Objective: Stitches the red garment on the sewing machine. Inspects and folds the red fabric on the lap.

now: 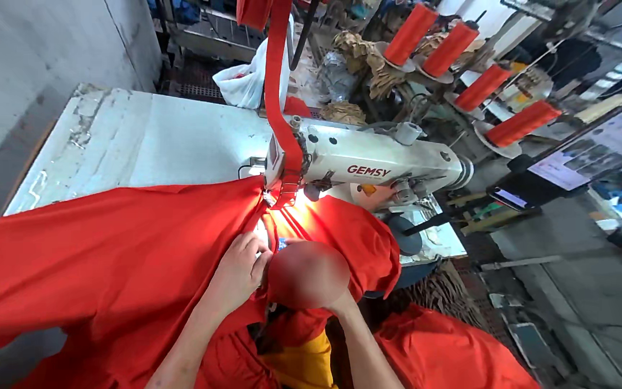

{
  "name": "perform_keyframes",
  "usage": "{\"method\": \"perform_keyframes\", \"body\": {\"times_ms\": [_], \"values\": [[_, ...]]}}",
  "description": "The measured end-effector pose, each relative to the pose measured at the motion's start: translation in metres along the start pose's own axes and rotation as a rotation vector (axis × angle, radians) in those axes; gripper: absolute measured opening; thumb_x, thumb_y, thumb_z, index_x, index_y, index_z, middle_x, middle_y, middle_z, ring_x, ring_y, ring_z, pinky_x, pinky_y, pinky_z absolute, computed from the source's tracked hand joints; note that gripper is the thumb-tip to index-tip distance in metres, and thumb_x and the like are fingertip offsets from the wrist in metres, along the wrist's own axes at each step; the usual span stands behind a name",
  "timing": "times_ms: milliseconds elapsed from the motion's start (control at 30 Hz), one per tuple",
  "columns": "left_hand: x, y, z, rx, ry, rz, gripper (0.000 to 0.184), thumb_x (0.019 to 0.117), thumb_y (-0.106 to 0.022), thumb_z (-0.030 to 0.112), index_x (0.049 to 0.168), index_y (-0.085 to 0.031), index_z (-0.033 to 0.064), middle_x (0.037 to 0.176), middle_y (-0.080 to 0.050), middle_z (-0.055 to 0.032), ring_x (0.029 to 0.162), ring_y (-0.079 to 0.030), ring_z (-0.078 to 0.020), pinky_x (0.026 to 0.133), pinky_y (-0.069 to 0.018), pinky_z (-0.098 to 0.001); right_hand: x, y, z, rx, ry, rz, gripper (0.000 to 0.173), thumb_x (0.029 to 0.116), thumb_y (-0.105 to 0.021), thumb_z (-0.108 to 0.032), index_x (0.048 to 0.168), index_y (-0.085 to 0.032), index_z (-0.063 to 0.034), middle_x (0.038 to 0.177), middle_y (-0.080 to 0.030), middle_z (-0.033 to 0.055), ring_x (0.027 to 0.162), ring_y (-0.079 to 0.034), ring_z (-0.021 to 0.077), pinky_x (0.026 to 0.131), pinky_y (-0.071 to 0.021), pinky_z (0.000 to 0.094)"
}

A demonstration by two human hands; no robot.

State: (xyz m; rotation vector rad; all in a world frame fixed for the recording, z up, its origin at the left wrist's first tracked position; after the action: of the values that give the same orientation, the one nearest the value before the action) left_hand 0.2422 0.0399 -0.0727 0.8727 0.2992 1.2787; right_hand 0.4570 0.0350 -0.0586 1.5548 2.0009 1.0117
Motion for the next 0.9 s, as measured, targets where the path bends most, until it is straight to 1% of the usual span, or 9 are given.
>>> {"method": "perform_keyframes", "body": {"times_ms": [100,300,367,467,533,600,667,733,900], "values": [[-0.001,-0.002,-0.001,-0.024,0.013,0.059,0.035,0.1064,-0.045,0.031,0.106,-0.069,0.0045,0.111,-0.066,-0.0114,0.109,-0.063,-0.0228,0.1,-0.0504,-0.0363,-0.003,-0.006,0.0,-0.102,0.171,0.122,0.04,0.1041,-0.052,-0.042,0.123,-0.075,-0.016,0.099,-0.074,0.0056,0.074,-0.069,0.0153,0.06,-0.0546,0.035],[-0.002,-0.003,-0.005,-0.078,0.028,0.08,0.032,0.1061,-0.049,0.032,0.104,-0.069,0.0076,0.111,-0.065,-0.0076,0.105,-0.062,-0.0153,0.095,-0.0511,-0.0293,-0.001,-0.022,0.008,-0.187,0.291,0.176,0.027,0.1036,-0.058,-0.034,0.116,-0.079,-0.0222,0.078,-0.069,-0.0006,0.064,-0.064,0.0129,0.054,-0.0515,0.0336],[-0.002,0.0,-0.005,-0.159,0.045,0.133,0.03,0.1064,-0.049,0.03,0.106,-0.068,0.0071,0.11,-0.065,-0.0063,0.099,-0.063,-0.0102,0.089,-0.053,-0.0252,0.0,-0.022,0.009,-0.143,0.289,0.197,0.026,0.1041,-0.058,-0.034,0.113,-0.079,-0.0209,0.082,-0.071,-0.0011,0.067,-0.066,0.0111,0.056,-0.0531,0.032],[-0.004,0.0,-0.009,-0.391,0.051,0.459,0.027,0.1064,-0.048,0.019,0.116,-0.057,-0.0053,0.101,-0.065,-0.01,0.082,-0.065,-0.0101,0.073,-0.0577,-0.0264,-0.003,-0.012,0.003,0.026,0.148,0.144,0.039,0.1023,-0.06,-0.042,0.122,-0.075,-0.0112,0.106,-0.078,0.0046,0.084,-0.073,0.0123,0.072,-0.0597,0.0351],[-0.005,0.001,-0.011,-0.522,0.082,0.663,0.039,0.1057,-0.051,0.016,0.135,-0.042,-0.0078,0.103,-0.062,-0.0095,0.077,-0.064,-0.0111,0.068,-0.0584,-0.0286,-0.003,-0.008,0.001,0.08,0.05,0.107,0.042,0.1006,-0.062,-0.042,0.121,-0.073,-0.0076,0.101,-0.077,0.0058,0.082,-0.072,0.0144,0.073,-0.0596,0.0386],[-0.005,0.0,-0.011,-0.574,0.089,0.752,0.042,0.1044,-0.053,0.013,0.137,-0.038,-0.0073,0.101,-0.06,-0.0059,0.072,-0.063,-0.0089,0.064,-0.0581,-0.0267,0.005,-0.01,-0.006,0.007,0.015,0.124,0.032,0.105,-0.051,-0.028,0.117,-0.071,-0.007,0.087,-0.073,0.0062,0.073,-0.069,0.0182,0.066,-0.058,0.0411],[-0.005,-0.001,-0.01,-0.566,0.07,0.75,0.032,0.1031,-0.055,0.011,0.127,-0.046,-0.0075,0.096,-0.061,-0.0053,0.07,-0.063,-0.0087,0.062,-0.058,-0.0256,0.016,-0.005,-0.026,-0.076,-0.044,0.08,0.036,0.1049,-0.044,-0.018,0.13,-0.068,-0.0081,0.103,-0.074,0.0099,0.084,-0.072,0.0229,0.075,-0.0592,0.0442],[-0.005,-0.002,-0.01,-0.51,0.071,0.682,0.024,0.1027,-0.055,0.011,0.12,-0.053,-0.0053,0.092,-0.064,-0.0048,0.07,-0.063,-0.0085,0.063,-0.0578,-0.0245,0.035,-0.008,-0.045,-0.141,-0.109,0.064,0.036,0.1014,-0.049,-0.017,0.131,-0.069,-0.0104,0.116,-0.072,0.011,0.094,-0.072,0.0247,0.081,-0.0589,0.0446],[0.001,-0.001,-0.009,-0.213,0.151,0.429,0.026,0.1017,-0.054,0.015,0.121,-0.062,-0.0005,0.105,-0.067,-0.0085,0.088,-0.066,-0.0109,0.078,-0.058,-0.0265,0.082,-0.043,-0.039,-0.285,-0.221,0.188,0.027,0.0967,-0.061,-0.032,0.112,-0.076,-0.0154,0.106,-0.074,0.0079,0.096,-0.072,0.0272,0.076,-0.0574,0.0503]]}}
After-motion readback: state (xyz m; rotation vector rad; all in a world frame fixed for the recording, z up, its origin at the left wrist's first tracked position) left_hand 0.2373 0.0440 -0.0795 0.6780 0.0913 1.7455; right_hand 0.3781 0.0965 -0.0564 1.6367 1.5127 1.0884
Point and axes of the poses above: each hand's wrist, its own x-axis towards the middle knuckle, its own y-axis out of the back of the hand, z = x × y, the point moved 1 cm from there along x, towards the middle knuckle
